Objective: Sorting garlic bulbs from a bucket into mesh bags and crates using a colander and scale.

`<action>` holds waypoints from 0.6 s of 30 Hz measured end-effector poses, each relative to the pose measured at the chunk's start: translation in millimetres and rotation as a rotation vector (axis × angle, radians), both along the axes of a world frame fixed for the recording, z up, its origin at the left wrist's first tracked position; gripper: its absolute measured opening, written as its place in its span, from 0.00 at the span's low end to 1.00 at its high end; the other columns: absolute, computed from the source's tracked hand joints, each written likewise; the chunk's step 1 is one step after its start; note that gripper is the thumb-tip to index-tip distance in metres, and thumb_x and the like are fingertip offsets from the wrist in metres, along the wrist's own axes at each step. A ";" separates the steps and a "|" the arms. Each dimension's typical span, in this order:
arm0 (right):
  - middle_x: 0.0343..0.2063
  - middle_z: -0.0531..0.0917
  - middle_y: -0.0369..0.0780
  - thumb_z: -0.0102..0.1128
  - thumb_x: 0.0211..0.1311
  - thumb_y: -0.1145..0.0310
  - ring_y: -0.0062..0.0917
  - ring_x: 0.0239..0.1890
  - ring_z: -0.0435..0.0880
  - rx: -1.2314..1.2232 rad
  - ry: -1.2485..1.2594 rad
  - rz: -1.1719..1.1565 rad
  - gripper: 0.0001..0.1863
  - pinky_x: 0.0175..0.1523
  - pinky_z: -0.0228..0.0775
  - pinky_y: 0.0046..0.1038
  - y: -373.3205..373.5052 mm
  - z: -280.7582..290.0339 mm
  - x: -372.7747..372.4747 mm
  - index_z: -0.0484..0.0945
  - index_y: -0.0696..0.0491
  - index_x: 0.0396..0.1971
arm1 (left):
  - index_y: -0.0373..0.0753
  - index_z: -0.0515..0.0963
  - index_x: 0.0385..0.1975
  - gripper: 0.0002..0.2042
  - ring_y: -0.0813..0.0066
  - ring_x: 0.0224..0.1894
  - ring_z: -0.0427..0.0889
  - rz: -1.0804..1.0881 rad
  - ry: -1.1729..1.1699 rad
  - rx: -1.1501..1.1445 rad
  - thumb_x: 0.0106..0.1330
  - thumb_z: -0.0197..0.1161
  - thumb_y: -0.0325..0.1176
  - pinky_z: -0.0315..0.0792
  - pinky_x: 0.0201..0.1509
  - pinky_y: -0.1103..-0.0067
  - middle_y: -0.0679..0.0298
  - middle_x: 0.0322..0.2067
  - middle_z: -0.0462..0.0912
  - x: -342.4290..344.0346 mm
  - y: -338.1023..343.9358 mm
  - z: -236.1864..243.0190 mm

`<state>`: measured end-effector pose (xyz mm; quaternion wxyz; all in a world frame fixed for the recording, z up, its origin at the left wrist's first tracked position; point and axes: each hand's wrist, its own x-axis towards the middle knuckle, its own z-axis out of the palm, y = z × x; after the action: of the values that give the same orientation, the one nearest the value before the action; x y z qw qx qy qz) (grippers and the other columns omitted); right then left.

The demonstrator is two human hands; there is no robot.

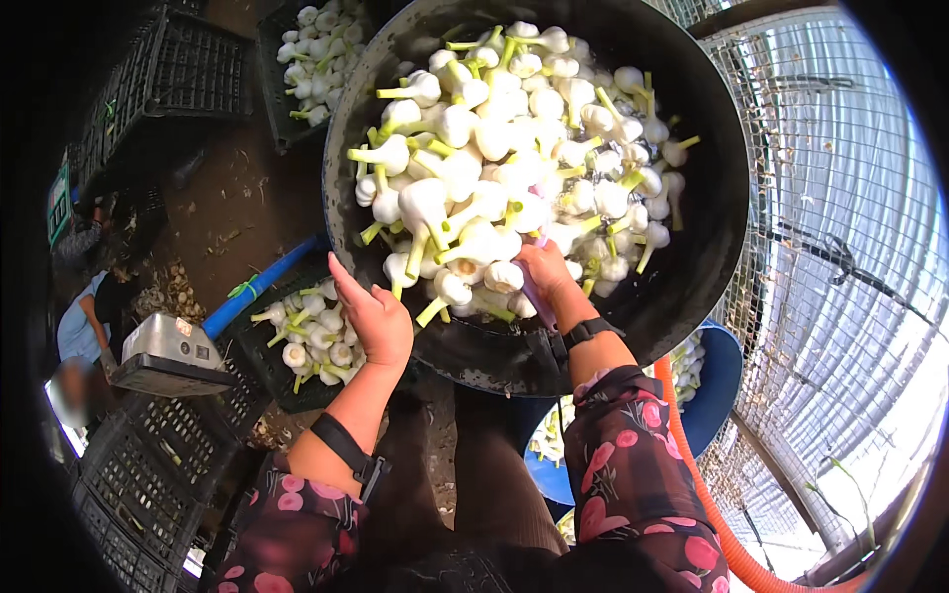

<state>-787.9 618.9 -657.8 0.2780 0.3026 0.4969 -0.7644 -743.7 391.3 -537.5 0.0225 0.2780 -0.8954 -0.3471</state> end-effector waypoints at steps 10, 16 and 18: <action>0.45 0.81 0.43 0.57 0.56 0.78 0.29 0.44 0.81 -0.041 0.096 -0.036 0.20 0.49 0.74 0.29 12.2 48.6 -0.2 0.73 0.63 0.50 | 0.33 0.40 0.68 0.38 0.39 0.63 0.58 -0.025 0.063 0.079 0.57 0.50 0.19 0.60 0.65 0.61 0.36 0.62 0.54 1.7 -3.9 -0.3; 0.45 0.80 0.41 0.58 0.56 0.71 0.29 0.44 0.82 0.108 0.171 -0.072 0.22 0.47 0.75 0.29 15.6 64.2 11.3 0.73 0.60 0.52 | 0.35 0.46 0.68 0.39 0.42 0.66 0.54 -0.197 0.032 0.291 0.61 0.62 0.34 0.52 0.69 0.61 0.39 0.64 0.53 44.8 -34.3 -2.0; 0.45 0.80 0.41 0.58 0.55 0.73 0.28 0.44 0.81 0.098 0.261 -0.065 0.21 0.48 0.75 0.29 19.1 74.1 14.4 0.73 0.60 0.51 | 0.35 0.51 0.66 0.35 0.44 0.66 0.53 -0.303 0.063 0.434 0.63 0.61 0.38 0.51 0.69 0.62 0.41 0.63 0.55 86.2 -48.5 -3.3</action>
<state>-773.5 638.0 -583.7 0.1707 0.2298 0.5555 -0.7807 -657.5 342.7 -540.7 -0.0623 0.1280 -0.8302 -0.5390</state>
